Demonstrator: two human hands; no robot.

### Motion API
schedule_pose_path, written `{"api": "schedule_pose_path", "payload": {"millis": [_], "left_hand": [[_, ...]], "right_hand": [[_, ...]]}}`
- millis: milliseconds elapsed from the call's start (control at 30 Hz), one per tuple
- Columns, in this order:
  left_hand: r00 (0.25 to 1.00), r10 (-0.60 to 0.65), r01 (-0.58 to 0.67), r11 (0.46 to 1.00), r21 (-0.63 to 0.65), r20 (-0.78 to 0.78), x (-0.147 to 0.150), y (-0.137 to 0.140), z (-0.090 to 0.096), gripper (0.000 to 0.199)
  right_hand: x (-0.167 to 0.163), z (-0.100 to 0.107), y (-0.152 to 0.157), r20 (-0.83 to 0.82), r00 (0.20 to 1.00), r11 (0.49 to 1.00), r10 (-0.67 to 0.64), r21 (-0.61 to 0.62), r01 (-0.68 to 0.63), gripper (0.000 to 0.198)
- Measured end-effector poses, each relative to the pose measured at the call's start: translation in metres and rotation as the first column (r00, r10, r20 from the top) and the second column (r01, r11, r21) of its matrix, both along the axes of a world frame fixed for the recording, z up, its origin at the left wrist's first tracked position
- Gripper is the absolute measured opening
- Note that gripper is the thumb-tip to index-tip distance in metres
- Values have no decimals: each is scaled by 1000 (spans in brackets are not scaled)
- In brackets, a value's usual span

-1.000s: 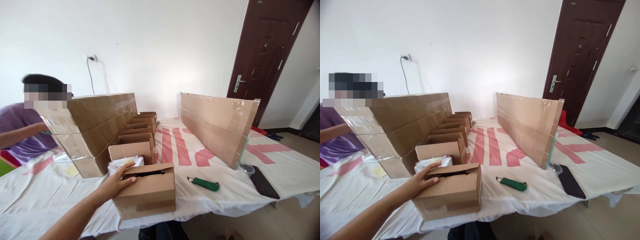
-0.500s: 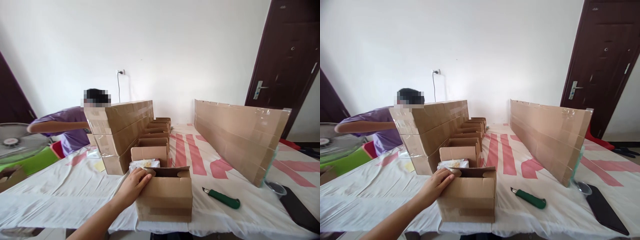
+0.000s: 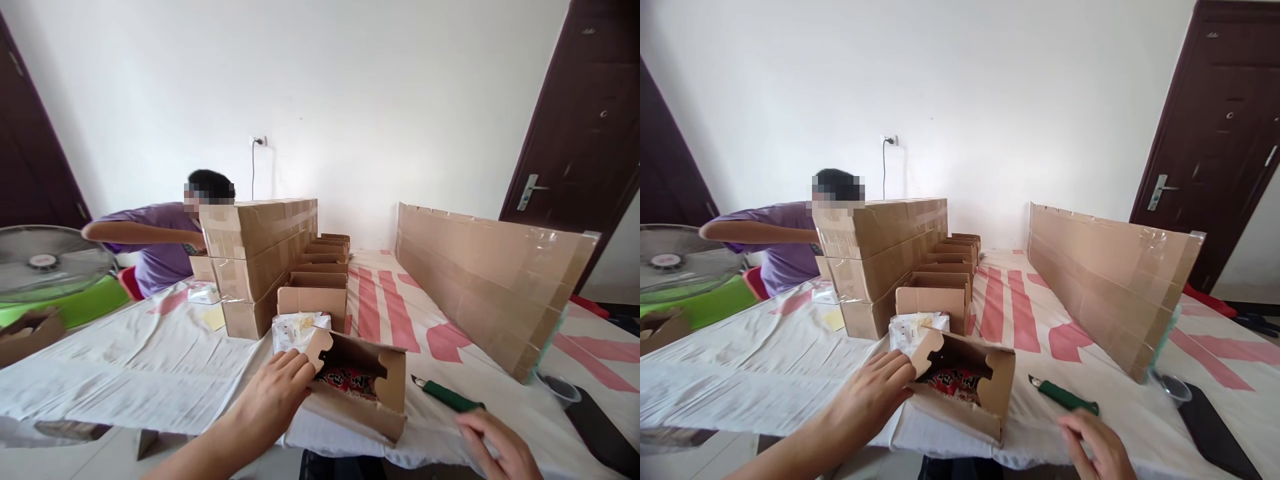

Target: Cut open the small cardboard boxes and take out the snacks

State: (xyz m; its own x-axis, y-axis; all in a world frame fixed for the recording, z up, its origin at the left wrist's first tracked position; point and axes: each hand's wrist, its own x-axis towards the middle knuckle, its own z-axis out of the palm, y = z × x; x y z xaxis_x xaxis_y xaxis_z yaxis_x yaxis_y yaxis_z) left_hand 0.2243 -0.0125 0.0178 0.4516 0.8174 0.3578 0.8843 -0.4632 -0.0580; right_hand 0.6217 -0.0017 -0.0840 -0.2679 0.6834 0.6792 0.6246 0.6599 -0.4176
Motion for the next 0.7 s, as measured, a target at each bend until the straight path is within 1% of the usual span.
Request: {"api": "schedule_pose_path", "payload": {"millis": [33, 67, 100, 167, 233, 300, 367, 400, 433, 467, 500, 533, 600, 700], "left_hand": [[1000, 4, -4, 1000, -6, -16, 0, -2, -1, 12], [1000, 12, -12, 1000, -19, -23, 1, -4, 0, 11], [1000, 17, -18, 999, -40, -26, 1, -5, 2, 11], [1000, 16, -18, 995, -95, -25, 2, -8, 9, 11], [1000, -8, 5, 988, -151, -19, 4, -8, 19, 11], [997, -71, 67, 978, -199, -16, 5, -5, 29, 11], [979, -204, 192, 953, -235, -29, 7, 2, 36, 12], [958, -283, 263, 933, -246, -48, 8, 6, 38, 13], [933, -351, 321, 912, -257, -80, 10, 10, 39, 12], [909, -397, 354, 897, -266, -127, 13, 13, 41, 12], [891, -414, 358, 893, -274, -186, 15, 16, 42, 11], [879, -406, 337, 900, -277, -250, 18, 17, 43, 13], [860, -352, 269, 928, -258, -369, 22, 16, 46, 24], [830, -269, 220, 963, -157, -489, 22, 10, 49, 43]], "right_hand": [[-13, 20, 8, 25, 997, 997, 74, 29, -74, 13], [-29, 41, 15, 43, 989, 986, 145, 75, -148, 15], [-46, 61, 20, 71, 975, 972, 210, 91, -216, 17], [-80, 97, 27, 158, 924, 926, 349, 96, -366, 21], [-109, 121, 33, 261, 838, 869, 480, -11, -494, 28], [-128, 133, 41, 373, 746, 830, 552, -162, -533, 34], [-137, 139, 48, 486, 656, 814, 577, -285, -505, 36], [-139, 141, 50, 537, 622, 819, 570, -320, -475, 35], [-139, 144, 51, 579, 600, 832, 552, -336, -441, 33], [-138, 148, 50, 615, 589, 851, 524, -339, -402, 31], [-136, 152, 49, 645, 585, 870, 491, -334, -363, 28], [-134, 156, 47, 669, 586, 889, 458, -327, -322, 26], [-126, 165, 43, 706, 590, 920, 392, -313, -238, 23], [-115, 172, 36, 737, 593, 942, 323, -309, -130, 18]]}}
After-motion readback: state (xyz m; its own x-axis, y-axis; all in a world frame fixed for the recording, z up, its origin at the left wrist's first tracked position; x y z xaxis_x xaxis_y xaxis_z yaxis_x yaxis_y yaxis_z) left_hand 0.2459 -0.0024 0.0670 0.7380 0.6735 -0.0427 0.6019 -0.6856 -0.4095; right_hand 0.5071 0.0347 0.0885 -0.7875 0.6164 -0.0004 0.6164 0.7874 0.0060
